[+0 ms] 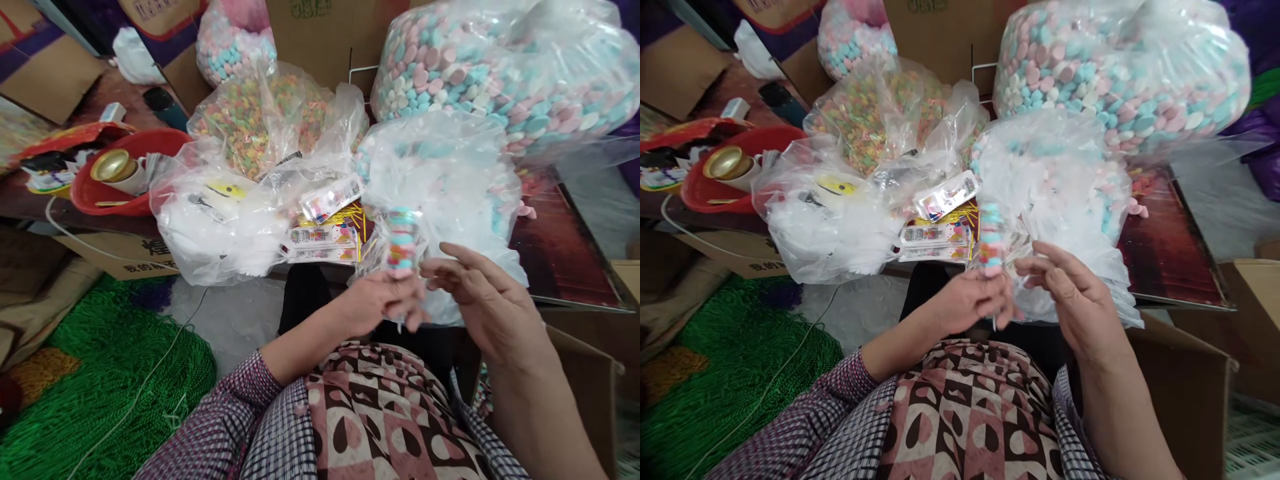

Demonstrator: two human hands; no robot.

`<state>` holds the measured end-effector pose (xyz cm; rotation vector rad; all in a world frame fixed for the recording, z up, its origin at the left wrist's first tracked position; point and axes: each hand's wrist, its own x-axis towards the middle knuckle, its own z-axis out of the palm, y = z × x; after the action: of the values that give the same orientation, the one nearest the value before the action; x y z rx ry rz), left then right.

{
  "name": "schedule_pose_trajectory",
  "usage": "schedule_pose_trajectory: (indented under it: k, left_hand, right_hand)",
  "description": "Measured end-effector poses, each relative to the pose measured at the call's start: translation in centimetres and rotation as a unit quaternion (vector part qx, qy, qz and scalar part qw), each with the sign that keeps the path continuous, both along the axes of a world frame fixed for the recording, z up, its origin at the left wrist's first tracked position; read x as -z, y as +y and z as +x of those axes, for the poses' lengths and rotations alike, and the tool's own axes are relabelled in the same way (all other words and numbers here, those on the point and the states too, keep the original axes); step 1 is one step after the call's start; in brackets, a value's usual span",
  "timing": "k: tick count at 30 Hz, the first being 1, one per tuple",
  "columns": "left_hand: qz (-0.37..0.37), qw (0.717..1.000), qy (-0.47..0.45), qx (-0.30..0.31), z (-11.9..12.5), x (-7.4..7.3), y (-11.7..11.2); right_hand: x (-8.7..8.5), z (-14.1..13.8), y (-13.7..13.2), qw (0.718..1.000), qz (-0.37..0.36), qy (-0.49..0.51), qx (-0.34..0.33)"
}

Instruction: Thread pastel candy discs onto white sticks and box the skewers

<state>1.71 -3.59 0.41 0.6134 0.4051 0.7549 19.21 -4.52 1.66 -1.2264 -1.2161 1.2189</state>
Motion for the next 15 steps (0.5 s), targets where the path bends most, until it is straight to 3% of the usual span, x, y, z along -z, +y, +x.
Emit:
schedule_pose_trajectory:
  k: [3, 5, 7, 9, 12, 14, 15]
  left_hand:
    - [-0.018, 0.975, -0.103, 0.195, 1.0, -0.1, -1.1]
    - [-0.014, 0.966, -0.111, 0.231, 1.1, 0.0, -1.4]
    - [0.015, 0.984, -0.029, 0.177, 0.6, 0.1, -1.2]
    - [0.078, 0.987, 0.132, 0.054, 0.0, 0.2, -0.7]
    - [0.179, 0.910, 0.344, -0.146, -0.7, 0.5, 0.0]
    - [0.195, 0.887, 0.374, -0.187, -0.9, 0.8, 0.1]
    - [0.186, 0.901, 0.355, -0.169, -0.9, 0.9, 0.1]
  right_hand:
    - [-0.5, -1.5, 0.1, 0.988, -0.072, 0.074, -0.117]
    - [-0.5, -2.6, 0.0, 0.983, -0.090, 0.099, -0.126]
    - [-0.1, -3.6, 0.0, 0.987, -0.080, 0.119, -0.077]
    - [0.4, -4.4, 0.1, 0.993, -0.041, 0.115, 0.003]
    - [1.0, -5.2, 0.6, 0.991, 0.036, 0.072, 0.104]
    - [1.0, -5.2, 0.9, 0.991, 0.060, 0.057, 0.105]
    - [0.9, -4.9, 1.1, 0.994, 0.055, 0.054, 0.079]
